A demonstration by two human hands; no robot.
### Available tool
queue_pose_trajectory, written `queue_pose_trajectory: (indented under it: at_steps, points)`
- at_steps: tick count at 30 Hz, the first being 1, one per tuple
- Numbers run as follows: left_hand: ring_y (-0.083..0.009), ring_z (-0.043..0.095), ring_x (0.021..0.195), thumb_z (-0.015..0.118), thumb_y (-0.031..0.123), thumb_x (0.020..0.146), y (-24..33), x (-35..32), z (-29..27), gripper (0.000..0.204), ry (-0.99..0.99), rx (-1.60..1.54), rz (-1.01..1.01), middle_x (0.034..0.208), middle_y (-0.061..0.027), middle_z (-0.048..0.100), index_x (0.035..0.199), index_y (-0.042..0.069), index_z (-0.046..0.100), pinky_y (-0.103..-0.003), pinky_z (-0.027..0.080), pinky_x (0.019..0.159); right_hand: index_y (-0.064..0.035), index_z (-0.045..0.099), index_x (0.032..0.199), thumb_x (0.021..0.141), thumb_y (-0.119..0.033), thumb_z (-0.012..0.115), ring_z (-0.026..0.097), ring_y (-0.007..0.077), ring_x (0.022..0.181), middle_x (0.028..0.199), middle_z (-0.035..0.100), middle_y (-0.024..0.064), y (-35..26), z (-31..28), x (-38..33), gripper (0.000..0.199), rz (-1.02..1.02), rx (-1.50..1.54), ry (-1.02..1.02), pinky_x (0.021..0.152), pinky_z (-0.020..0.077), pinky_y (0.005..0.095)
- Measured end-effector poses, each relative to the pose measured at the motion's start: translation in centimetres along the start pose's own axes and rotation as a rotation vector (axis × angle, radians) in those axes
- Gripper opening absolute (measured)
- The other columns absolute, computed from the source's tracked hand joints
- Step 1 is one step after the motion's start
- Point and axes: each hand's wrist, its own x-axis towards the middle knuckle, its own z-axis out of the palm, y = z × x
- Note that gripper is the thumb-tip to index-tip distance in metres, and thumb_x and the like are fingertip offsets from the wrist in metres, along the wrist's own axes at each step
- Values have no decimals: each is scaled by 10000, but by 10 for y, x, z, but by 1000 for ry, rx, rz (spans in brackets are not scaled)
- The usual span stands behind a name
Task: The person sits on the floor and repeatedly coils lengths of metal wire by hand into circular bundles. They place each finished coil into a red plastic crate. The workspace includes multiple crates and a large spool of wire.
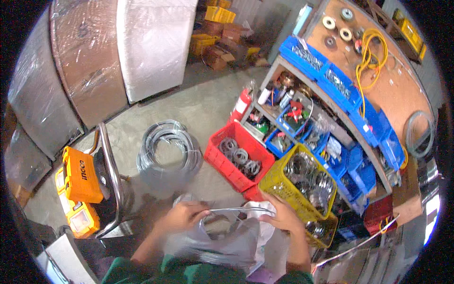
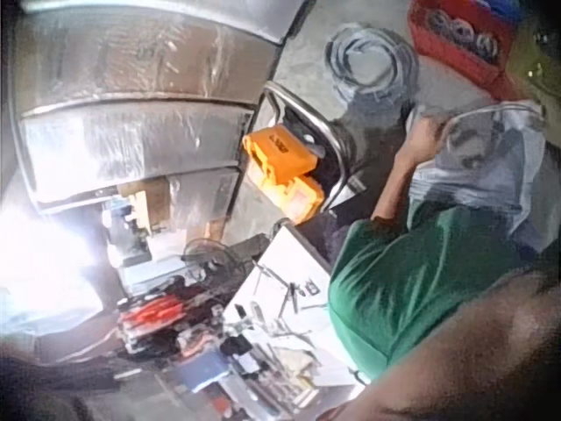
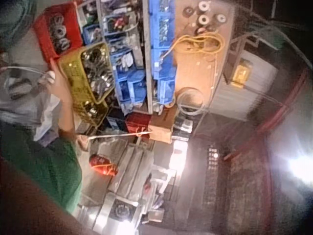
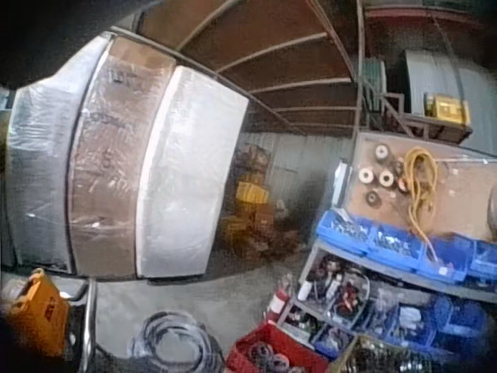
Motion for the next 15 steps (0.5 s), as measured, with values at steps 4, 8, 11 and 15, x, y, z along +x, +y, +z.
queue_pose_trajectory:
  at_steps: [4,8,11,15]
  points:
    - [-351,650,826,631,213,921,32,16,17,194,-20,90,59,902,-160,664,993,44,693,-448,526,722,-59,487,1369,852,-431,709,661,347,982,1062,678,205,-50,47,31,675,-289,36,36,886,508,421]
    - [-368,656,789,614,201,931,36,18,6,192,52,39,85,900,-177,678,996,31,675,-433,527,713,-27,607,1236,909,-333,675,698,307,849,955,712,178,-49,79,26,453,-29,453,-93,775,540,375]
    - [-305,650,715,583,210,956,30,-1,-12,221,4,-41,-170,805,-157,667,982,6,665,-395,516,684,-24,678,1124,931,-259,656,708,266,794,914,723,157,-28,78,14,305,-47,562,46,718,539,330]
    - [-173,597,660,521,220,1000,28,-10,-5,276,34,-284,-377,719,-102,628,996,-19,659,-337,484,631,-4,690,1073,930,-226,651,704,232,787,905,721,150,-16,77,2,267,-88,521,68,704,528,327]
